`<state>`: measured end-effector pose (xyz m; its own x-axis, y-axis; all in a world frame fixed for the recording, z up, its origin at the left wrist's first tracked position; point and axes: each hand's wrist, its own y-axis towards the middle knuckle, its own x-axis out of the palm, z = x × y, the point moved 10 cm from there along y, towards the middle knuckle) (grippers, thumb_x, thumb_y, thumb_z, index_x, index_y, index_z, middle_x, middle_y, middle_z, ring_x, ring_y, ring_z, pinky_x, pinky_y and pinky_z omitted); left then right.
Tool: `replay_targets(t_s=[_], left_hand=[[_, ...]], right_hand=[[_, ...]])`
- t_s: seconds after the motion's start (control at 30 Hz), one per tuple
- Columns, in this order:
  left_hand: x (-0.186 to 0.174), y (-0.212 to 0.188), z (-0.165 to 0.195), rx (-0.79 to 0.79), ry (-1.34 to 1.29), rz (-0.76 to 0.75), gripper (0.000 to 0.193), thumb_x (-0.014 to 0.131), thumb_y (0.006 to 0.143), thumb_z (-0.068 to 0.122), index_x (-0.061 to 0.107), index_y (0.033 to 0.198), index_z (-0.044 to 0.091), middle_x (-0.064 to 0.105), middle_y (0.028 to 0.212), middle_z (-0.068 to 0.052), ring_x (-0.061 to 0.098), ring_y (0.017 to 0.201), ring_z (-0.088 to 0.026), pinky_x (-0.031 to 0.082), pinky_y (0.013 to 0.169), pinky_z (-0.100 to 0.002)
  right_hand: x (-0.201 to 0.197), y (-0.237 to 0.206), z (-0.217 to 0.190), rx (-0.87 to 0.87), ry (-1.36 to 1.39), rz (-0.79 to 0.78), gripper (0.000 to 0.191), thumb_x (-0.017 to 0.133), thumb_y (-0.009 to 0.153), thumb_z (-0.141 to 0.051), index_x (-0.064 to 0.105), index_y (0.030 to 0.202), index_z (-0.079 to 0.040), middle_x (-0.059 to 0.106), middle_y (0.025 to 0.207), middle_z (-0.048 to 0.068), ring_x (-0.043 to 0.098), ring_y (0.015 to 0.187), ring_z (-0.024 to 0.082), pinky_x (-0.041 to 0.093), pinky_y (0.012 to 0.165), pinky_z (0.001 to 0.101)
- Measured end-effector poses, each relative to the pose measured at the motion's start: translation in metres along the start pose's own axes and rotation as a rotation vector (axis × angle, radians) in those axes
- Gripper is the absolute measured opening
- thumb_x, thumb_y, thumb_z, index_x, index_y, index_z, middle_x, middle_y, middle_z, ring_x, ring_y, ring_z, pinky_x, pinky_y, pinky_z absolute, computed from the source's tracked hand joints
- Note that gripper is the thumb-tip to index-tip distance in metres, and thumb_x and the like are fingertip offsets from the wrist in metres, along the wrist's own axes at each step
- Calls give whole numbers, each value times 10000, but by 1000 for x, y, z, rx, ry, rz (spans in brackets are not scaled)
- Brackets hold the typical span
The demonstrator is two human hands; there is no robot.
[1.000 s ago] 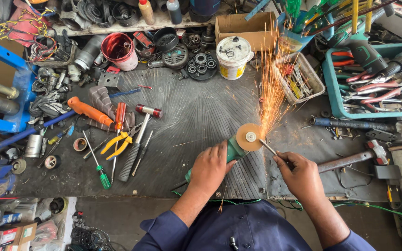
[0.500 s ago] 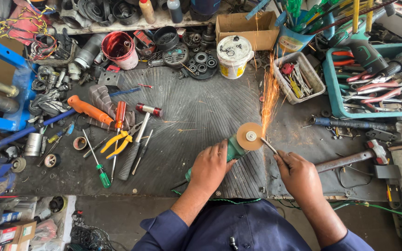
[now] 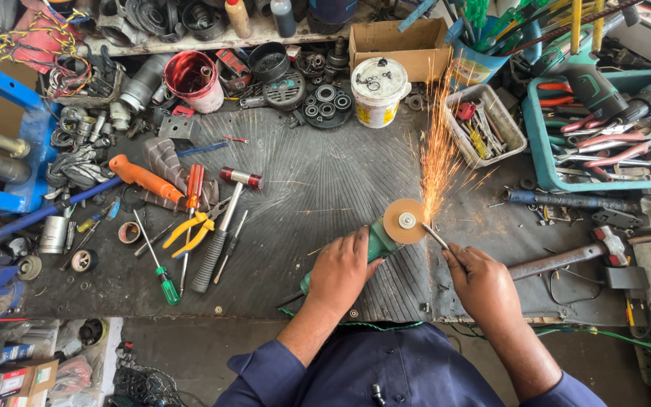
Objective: The person uses an angle grinder to grind a metal rod, producing sparks, then switches to hammering a metal rod clamped in a vise. The person handles the metal rod and tools directly on a cluttered workbench.
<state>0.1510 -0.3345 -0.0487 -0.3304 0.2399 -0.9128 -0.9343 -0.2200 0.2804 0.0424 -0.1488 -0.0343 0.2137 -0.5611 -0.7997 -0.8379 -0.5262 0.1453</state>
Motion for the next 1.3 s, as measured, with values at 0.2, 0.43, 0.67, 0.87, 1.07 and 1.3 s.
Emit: replay_targets(t_s=[0.2, 0.43, 0.67, 0.87, 1.07, 1.3], left_hand=[[2, 1, -1, 0, 5, -16, 683, 801, 824, 399, 547, 1311, -7, 692, 1044, -125, 698, 916, -272, 575, 784, -391], [0, 1, 0, 2, 14, -15, 691, 804, 823, 398, 547, 1316, -11, 691, 1037, -121, 698, 916, -271, 574, 783, -391], [-4, 0, 1, 13, 6, 25, 677, 803, 813, 392, 544, 1299, -3, 685, 1043, -121, 698, 941, -276, 574, 784, -386], [-1, 1, 0, 0, 1, -4, 684, 809, 812, 389, 544, 1306, -5, 687, 1037, -112, 694, 916, -272, 574, 774, -395], [-1, 1, 1, 2, 8, -15, 680, 809, 817, 394, 548, 1304, -3, 691, 1032, -111, 696, 914, -265, 577, 783, -389], [0, 1, 1, 6, 17, -23, 689, 805, 825, 401, 548, 1311, -14, 692, 1021, -119, 699, 905, -259, 576, 789, -383]], right_hand=[[3, -1, 5, 52, 4, -24, 267, 676, 955, -244, 751, 1092, -28, 693, 847, 162, 687, 717, 371, 529, 645, 438], [3, 0, 4, 28, 8, -14, 266, 677, 958, -238, 750, 1087, -17, 693, 844, 168, 684, 723, 375, 527, 647, 438], [3, -1, 3, 20, 19, -10, 258, 680, 958, -230, 749, 1081, -14, 694, 850, 170, 683, 725, 376, 529, 652, 437], [4, -1, 5, 46, 12, -21, 257, 679, 957, -235, 754, 1086, -26, 694, 848, 172, 682, 727, 380, 525, 648, 442], [4, -2, 4, 35, 21, -13, 263, 677, 959, -245, 754, 1080, -24, 696, 854, 172, 684, 737, 381, 528, 650, 442], [6, -3, 6, 37, 17, -19, 267, 674, 960, -245, 753, 1078, -19, 700, 860, 174, 689, 742, 380, 532, 657, 442]])
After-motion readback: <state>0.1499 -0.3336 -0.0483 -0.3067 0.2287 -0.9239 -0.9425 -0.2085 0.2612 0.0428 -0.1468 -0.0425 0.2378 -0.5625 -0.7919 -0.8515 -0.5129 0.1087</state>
